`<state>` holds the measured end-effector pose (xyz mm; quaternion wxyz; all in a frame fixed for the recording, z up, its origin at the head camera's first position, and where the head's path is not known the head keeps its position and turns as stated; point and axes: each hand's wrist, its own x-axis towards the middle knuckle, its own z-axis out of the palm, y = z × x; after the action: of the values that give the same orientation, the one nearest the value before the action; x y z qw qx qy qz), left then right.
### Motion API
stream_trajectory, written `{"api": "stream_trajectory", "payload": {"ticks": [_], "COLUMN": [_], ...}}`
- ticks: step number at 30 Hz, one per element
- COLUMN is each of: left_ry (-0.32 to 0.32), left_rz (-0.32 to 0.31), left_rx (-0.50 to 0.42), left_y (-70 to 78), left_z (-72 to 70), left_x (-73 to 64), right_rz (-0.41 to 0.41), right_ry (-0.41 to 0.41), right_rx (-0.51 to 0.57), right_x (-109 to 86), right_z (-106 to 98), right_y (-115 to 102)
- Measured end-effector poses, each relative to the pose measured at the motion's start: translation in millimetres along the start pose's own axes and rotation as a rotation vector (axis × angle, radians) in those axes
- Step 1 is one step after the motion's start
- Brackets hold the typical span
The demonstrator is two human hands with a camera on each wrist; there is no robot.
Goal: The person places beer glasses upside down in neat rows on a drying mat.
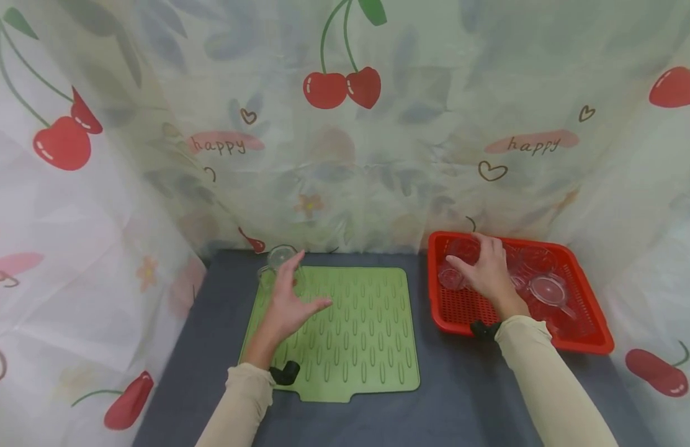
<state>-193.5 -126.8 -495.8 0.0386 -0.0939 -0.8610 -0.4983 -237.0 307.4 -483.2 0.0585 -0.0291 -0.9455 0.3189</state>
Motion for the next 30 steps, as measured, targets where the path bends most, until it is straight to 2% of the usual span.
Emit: {"api": "stream_trajectory", "payload": {"ticks": [6,13,23,30], "left_ry": [-0.017,-0.046,-0.059,-0.062], "left_rz": [0.011,-0.018,-0.002,-0.018], "left_rx": [0.011,-0.051,-0.057,-0.054], "left_y": [-4.7,-8.2,-14.1,-16.3], "left_z": [4.3,7.6,12.8,14.5], "left_x": [-3.2,-8.7,-10.9,-12.4], "right_rz": [0.032,0.040,0.033,0.020], "right_ry": [-0.044,-0.072,-0.096,-0.131], "right_rx": [-0.016,-0.039,-0.141,-0.203], "right_x": [13.0,22.6,31.9,35.7], "right_z": [2,8,17,18], "right_y": [4,6,6,4]}}
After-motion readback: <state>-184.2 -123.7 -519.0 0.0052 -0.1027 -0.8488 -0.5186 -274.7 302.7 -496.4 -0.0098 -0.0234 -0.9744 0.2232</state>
